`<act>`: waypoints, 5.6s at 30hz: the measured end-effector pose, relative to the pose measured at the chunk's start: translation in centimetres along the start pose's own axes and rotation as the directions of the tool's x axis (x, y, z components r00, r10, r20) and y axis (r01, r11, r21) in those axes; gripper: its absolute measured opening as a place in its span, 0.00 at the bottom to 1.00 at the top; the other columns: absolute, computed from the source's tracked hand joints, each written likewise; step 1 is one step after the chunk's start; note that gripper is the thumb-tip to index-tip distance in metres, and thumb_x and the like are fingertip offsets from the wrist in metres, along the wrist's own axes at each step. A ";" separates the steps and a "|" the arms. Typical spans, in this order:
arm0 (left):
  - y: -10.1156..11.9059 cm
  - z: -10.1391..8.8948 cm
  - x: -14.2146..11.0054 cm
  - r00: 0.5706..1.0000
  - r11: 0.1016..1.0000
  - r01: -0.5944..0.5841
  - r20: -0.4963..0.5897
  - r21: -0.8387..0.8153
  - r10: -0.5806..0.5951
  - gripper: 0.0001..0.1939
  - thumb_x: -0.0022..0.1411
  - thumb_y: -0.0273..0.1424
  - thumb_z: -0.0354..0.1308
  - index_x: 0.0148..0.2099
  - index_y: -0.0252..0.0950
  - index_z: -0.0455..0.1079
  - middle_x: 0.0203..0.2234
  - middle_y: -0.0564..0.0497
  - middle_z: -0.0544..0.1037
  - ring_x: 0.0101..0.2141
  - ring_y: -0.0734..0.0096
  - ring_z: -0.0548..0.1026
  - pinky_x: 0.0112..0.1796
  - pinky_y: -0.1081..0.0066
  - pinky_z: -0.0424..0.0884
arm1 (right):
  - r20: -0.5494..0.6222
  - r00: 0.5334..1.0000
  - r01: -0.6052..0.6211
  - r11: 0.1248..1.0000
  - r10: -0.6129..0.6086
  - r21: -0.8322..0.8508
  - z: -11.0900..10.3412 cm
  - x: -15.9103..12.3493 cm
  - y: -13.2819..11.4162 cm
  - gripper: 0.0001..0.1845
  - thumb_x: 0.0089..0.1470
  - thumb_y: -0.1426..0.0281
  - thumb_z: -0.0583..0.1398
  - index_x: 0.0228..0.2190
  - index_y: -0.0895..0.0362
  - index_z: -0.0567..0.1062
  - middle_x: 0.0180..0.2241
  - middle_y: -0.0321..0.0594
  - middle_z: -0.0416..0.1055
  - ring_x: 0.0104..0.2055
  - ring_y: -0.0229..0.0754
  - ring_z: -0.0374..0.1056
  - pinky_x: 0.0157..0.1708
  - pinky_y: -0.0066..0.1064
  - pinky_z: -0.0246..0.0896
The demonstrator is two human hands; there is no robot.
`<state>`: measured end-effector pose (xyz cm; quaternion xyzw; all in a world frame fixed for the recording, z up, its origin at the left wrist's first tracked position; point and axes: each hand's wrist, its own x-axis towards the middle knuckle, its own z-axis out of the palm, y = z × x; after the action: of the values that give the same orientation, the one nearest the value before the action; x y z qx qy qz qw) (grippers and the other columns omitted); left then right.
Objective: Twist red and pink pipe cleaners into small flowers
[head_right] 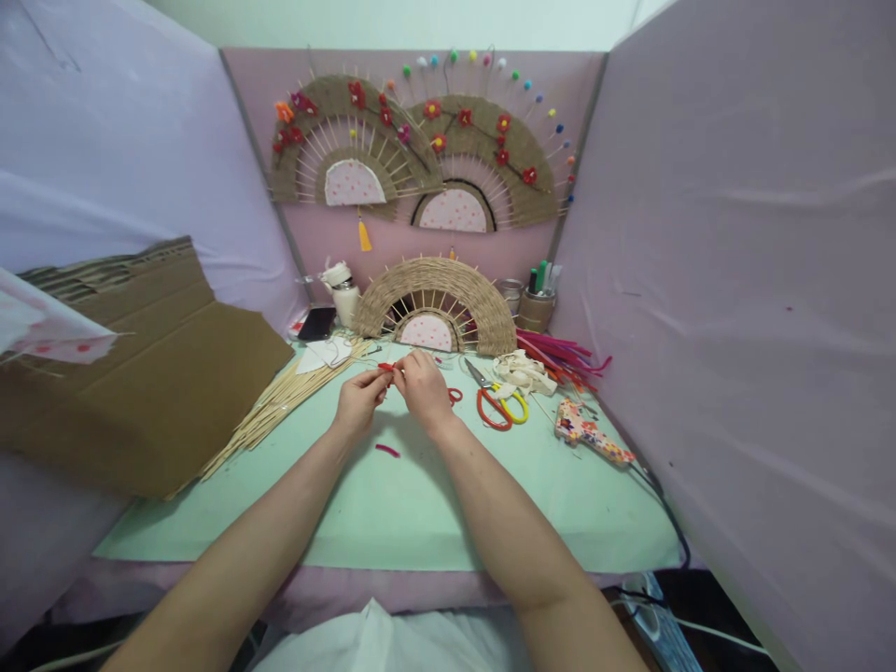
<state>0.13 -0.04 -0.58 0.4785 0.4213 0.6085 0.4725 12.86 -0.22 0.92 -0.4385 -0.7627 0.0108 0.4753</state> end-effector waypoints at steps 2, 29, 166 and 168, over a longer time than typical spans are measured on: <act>-0.1 -0.1 -0.1 0.999 0.998 -0.038 0.008 0.055 0.038 0.11 0.45 0.36 0.63 0.29 0.33 0.76 0.12 0.58 0.63 0.17 0.81 0.57 0.19 0.76 0.51 | -0.001 1.000 0.010 1.000 -0.010 -0.016 0.0 0.0 0.0 0.06 0.56 0.72 0.53 0.29 0.56 0.69 0.31 0.43 0.66 0.38 0.45 0.61 0.38 0.35 0.57; -0.2 -0.6 0.0 0.926 0.899 -0.378 0.081 0.222 0.369 0.07 0.53 0.35 0.60 0.31 0.38 0.76 0.26 0.52 0.73 0.20 0.78 0.63 0.21 0.74 0.60 | 0.346 0.758 -0.621 0.450 0.553 0.642 -0.2 0.8 -0.2 0.11 0.38 0.63 0.61 0.21 0.59 0.73 0.19 0.33 0.65 0.21 0.30 0.52 0.22 0.25 0.47; -1.3 -2.2 1.8 0.838 0.473 -0.546 0.457 0.692 0.298 0.07 0.54 0.22 0.52 0.31 0.35 0.71 0.30 0.48 0.72 0.34 0.68 0.69 0.38 0.68 0.65 | 0.212 0.975 -0.055 0.998 0.062 -0.039 0.5 -0.3 2.8 0.09 0.51 0.79 0.52 0.33 0.55 0.67 0.31 0.40 0.66 0.38 0.43 0.58 0.34 0.31 0.54; -1.7 -2.3 1.9 0.851 0.503 -0.524 0.444 0.687 0.281 0.07 0.54 0.22 0.52 0.31 0.36 0.71 0.31 0.48 0.72 0.35 0.67 0.69 0.38 0.68 0.65 | 0.221 0.973 -0.064 0.997 0.069 -0.032 0.7 -0.3 3.0 0.10 0.50 0.79 0.52 0.34 0.55 0.68 0.31 0.39 0.66 0.38 0.43 0.58 0.34 0.30 0.54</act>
<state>-2.04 2.02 -2.26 0.8006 0.4499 0.3803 0.1091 14.41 1.67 -0.99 -0.4656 -0.7959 0.0662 0.3813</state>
